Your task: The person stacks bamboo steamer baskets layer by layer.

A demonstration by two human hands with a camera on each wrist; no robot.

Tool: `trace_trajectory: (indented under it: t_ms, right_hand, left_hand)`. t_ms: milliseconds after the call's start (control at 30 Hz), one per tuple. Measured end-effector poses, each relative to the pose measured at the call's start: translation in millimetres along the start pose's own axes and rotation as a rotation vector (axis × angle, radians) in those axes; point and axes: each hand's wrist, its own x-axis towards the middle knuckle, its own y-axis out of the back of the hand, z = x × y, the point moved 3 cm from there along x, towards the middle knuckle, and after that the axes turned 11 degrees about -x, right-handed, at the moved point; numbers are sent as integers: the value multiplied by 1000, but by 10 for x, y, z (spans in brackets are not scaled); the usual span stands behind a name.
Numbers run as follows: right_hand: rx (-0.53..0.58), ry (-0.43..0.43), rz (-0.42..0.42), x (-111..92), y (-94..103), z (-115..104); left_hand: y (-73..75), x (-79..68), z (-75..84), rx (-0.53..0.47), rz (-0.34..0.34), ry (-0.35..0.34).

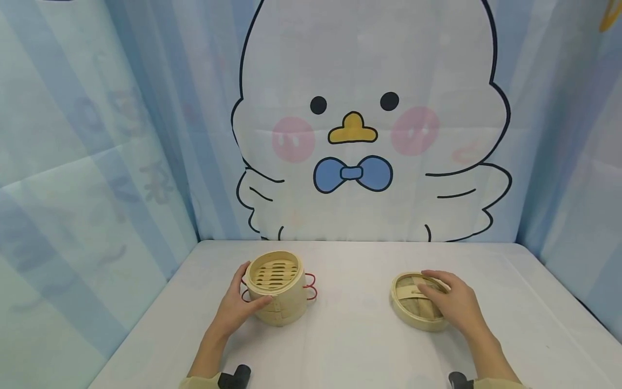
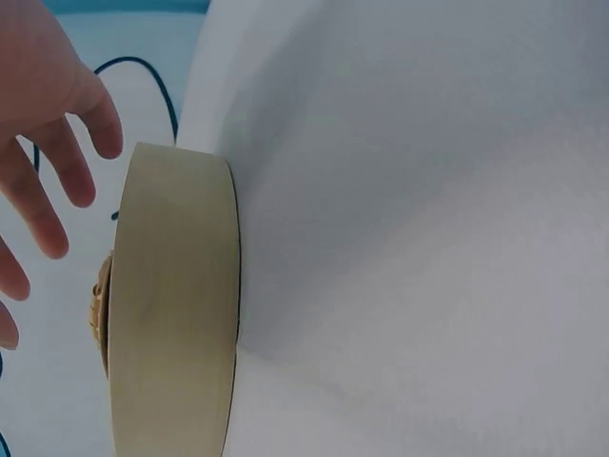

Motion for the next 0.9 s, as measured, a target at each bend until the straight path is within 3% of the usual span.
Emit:
trace_trajectory:
  t_ms: [367,900]
  right_hand:
    - [12,-73,-79,24,-27,84]
    - [-11,-5,-58,47,-102,154]
  left_hand:
    - [12,5,-12,15,0,-3]
    - [15,11,-15,11,0,-16]
